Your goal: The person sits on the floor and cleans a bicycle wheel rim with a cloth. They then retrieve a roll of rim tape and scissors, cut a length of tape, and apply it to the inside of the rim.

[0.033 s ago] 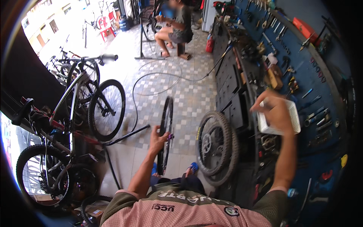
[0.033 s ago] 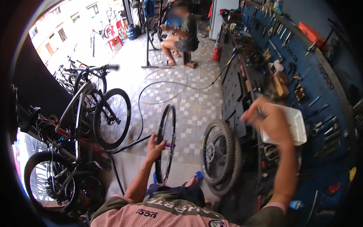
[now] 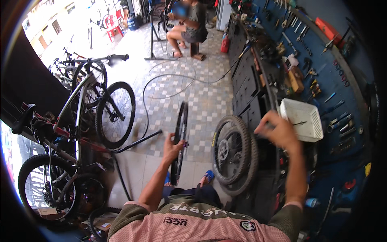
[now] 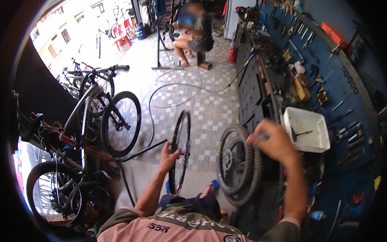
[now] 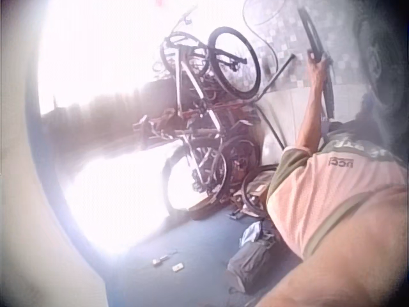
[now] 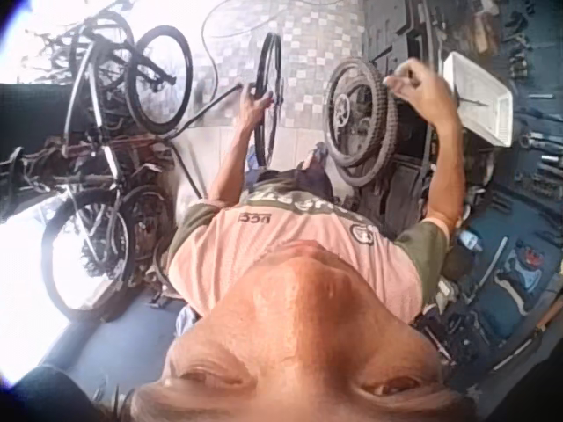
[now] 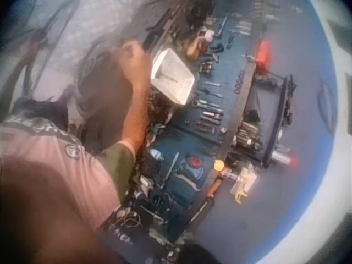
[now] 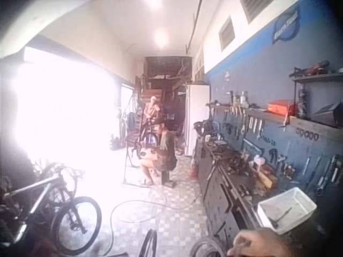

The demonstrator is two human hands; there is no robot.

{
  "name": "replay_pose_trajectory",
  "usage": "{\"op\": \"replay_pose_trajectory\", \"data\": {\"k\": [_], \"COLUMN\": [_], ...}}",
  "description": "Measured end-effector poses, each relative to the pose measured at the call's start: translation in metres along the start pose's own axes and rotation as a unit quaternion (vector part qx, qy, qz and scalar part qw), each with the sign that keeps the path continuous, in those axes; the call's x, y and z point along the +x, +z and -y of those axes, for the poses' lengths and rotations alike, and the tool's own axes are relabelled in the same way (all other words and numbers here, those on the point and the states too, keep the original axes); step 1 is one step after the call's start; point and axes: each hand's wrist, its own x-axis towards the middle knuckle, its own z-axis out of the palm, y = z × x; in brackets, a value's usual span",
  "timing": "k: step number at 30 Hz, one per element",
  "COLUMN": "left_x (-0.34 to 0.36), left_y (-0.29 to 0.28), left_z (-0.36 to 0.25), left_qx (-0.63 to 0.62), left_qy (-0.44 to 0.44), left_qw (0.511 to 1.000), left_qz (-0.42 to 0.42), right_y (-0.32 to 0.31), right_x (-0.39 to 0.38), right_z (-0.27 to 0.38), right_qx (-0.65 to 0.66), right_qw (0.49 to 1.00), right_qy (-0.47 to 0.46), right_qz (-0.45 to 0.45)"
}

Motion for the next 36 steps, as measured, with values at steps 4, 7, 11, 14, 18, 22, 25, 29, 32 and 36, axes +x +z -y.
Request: {"op": "replay_pose_trajectory", "data": {"k": [4,7,11,14,18,22,25,29,32,36], "left_x": [-0.017,-0.031,-0.055,-0.075,-0.092,-0.096,-0.092,-0.098,-0.117,-0.159], "left_y": [-0.025,-0.06,-0.096,-0.107,-0.129,-0.132,-0.139,-0.155,-0.171,-0.204], "left_z": [0.077,0.106,0.173,0.207,0.257,0.299,0.306,0.314,0.32,0.336], "left_qx": [-0.043,-0.011,0.072,0.025,-0.011,-0.078,-0.072,-0.025,-0.077,-0.064], "left_qy": [-0.034,-0.068,-0.07,-0.07,-0.113,-0.145,-0.153,-0.121,-0.092,-0.01], "left_qw": [0.995,0.989,0.988,0.991,0.989,0.985,0.984,0.991,0.992,0.997], "left_qz": [0.077,0.129,0.116,0.11,0.091,0.055,0.062,0.059,0.05,0.037], "right_y": [0.289,0.468,0.559,0.604,0.668,0.704,0.728,0.754,0.785,0.808], "right_x": [-0.125,-0.273,-0.353,-0.361,-0.353,-0.342,-0.342,-0.337,-0.338,-0.351], "right_z": [-0.078,-0.1,0.016,0.042,0.035,0.034,0.027,0.019,0.023,0.05], "right_qx": [0.101,0.232,0.012,0.032,0.07,0.019,-0.016,-0.054,-0.073,-0.098], "right_qw": [0.931,0.854,0.902,0.915,0.958,0.979,0.984,0.99,0.99,0.985], "right_qy": [0.183,0.399,0.412,0.383,0.273,0.198,0.169,0.127,0.101,0.061], "right_qz": [0.299,0.241,0.133,0.124,0.046,0.047,0.049,-0.012,-0.066,-0.126]}}
